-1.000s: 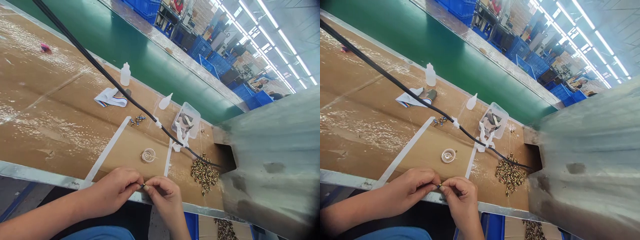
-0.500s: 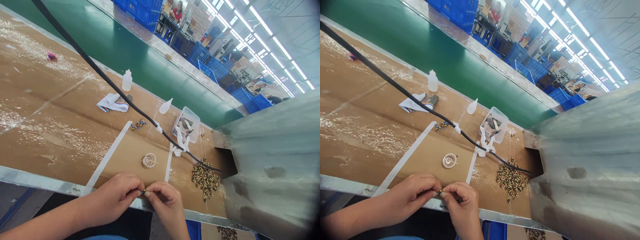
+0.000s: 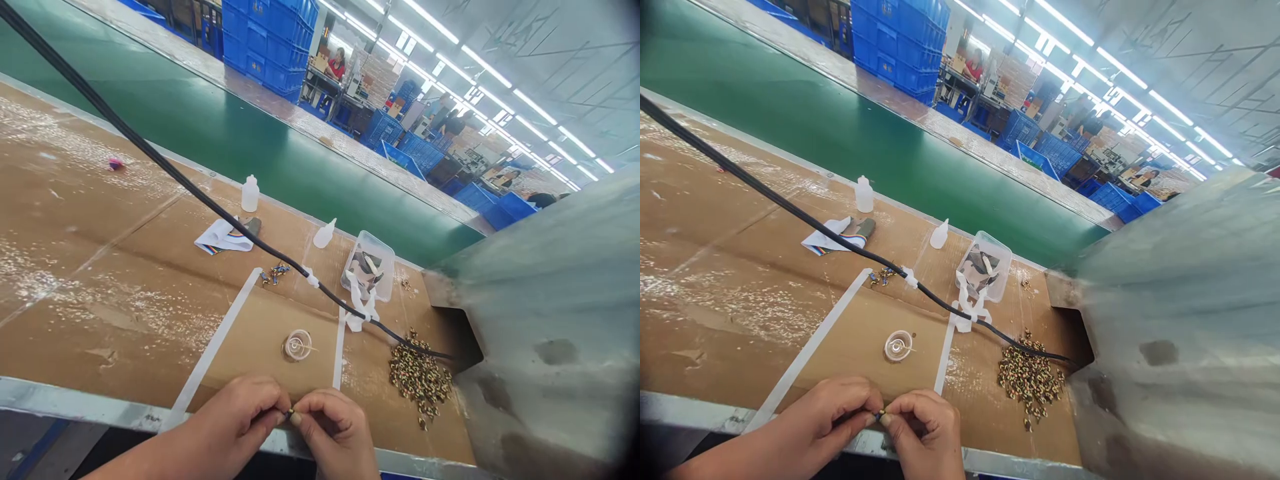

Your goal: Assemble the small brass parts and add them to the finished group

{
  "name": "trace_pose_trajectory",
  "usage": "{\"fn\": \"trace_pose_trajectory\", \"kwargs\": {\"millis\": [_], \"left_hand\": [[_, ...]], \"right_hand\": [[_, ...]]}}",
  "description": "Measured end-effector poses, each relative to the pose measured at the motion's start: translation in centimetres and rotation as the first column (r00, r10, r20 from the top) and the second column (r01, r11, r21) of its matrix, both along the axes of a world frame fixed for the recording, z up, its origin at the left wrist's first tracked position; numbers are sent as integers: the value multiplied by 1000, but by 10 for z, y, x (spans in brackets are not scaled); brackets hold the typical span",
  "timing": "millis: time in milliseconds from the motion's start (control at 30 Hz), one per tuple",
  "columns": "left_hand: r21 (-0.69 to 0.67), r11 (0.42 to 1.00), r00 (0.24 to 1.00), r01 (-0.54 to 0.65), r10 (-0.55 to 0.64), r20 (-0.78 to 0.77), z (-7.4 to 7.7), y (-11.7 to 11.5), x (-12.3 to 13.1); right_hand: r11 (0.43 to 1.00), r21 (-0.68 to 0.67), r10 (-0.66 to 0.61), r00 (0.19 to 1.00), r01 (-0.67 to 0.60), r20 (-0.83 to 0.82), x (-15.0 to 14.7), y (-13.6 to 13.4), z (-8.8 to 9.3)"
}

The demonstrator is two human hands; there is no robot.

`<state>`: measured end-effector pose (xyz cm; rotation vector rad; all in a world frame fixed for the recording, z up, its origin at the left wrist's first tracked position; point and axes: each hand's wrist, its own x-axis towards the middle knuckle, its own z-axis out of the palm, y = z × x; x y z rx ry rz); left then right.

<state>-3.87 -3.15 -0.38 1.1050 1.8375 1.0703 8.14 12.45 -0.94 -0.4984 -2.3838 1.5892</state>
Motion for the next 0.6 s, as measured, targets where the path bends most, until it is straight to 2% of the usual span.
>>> {"fn": "trace_pose_trajectory", "kwargs": {"millis": [167, 600], "left_hand": [[3, 1000, 1000, -2, 2, -1, 0, -1, 0], [23, 1000, 1000, -3, 3, -12, 10, 0, -2]], "right_hand": [[999, 40, 34, 999, -35, 5, 1, 2, -3], [998, 57, 28, 1000, -28, 6, 1, 2, -3]]}}
